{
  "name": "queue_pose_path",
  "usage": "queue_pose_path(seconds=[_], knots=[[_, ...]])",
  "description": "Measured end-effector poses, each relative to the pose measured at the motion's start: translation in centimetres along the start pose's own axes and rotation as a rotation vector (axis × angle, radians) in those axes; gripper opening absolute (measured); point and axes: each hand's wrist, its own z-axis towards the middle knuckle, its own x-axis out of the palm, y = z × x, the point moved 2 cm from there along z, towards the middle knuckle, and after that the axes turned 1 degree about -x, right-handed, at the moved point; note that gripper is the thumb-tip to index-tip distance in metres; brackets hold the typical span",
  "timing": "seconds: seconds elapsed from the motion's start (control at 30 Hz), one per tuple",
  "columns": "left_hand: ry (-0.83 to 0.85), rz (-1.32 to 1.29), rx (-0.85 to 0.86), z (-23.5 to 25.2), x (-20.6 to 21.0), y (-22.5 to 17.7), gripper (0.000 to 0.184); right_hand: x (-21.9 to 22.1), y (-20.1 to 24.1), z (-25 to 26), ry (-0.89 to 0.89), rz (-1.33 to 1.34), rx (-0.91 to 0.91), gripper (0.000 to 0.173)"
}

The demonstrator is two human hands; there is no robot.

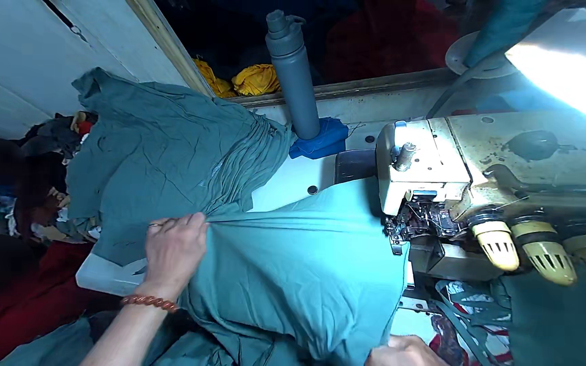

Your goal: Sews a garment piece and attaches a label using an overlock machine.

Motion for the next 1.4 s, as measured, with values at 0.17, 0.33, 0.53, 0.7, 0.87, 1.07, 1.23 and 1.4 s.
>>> queue_pose_path(seconds=[0.17,0.33,0.53,0.7,0.87,1.07,1.23,1.4], knots=[[-0.226,-0.265,0.209,-0.6,-4.2,-12.9,0.026,1.2,-0.9,-1.2,-0.011,-0.165,0.101,0.018],[-0.125,-0.57,0.477,-6.6,-5.6,-23.6,0.038,1.2,-0.7,-2.2,-0.105,-0.125,-0.001,0.015],[0.05,-0.806,0.325,-7.5,-3.6,-24.2,0.02,0.1,-1.1,-3.0,-0.025,-0.234,0.134,0.016],[0.241,-1.02,0.12,-7.8,-4.5,-23.5,0.009,-3.5,1.7,-3.3,-0.295,-0.275,0.048,0.017],[0.283,-1.317,-0.064,-8.6,-4.9,-23.8,0.006,-1.5,-0.4,-2.1,-0.083,-0.334,0.122,0.016],[0.153,-1.364,-0.024,-7.3,-5.0,-23.3,0.011,-4.8,1.0,-1.2,-0.312,-0.037,0.093,0.012],[-0.052,-1.258,0.036,-5.8,-6.1,-22.6,0.006,-8.0,3.6,1.2,-0.681,0.418,0.374,0.021],[-0.134,-1.168,0.084,-4.8,-6.2,-22.2,0.008,-8.6,3.2,2.7,-0.674,0.503,0.576,0.024]])
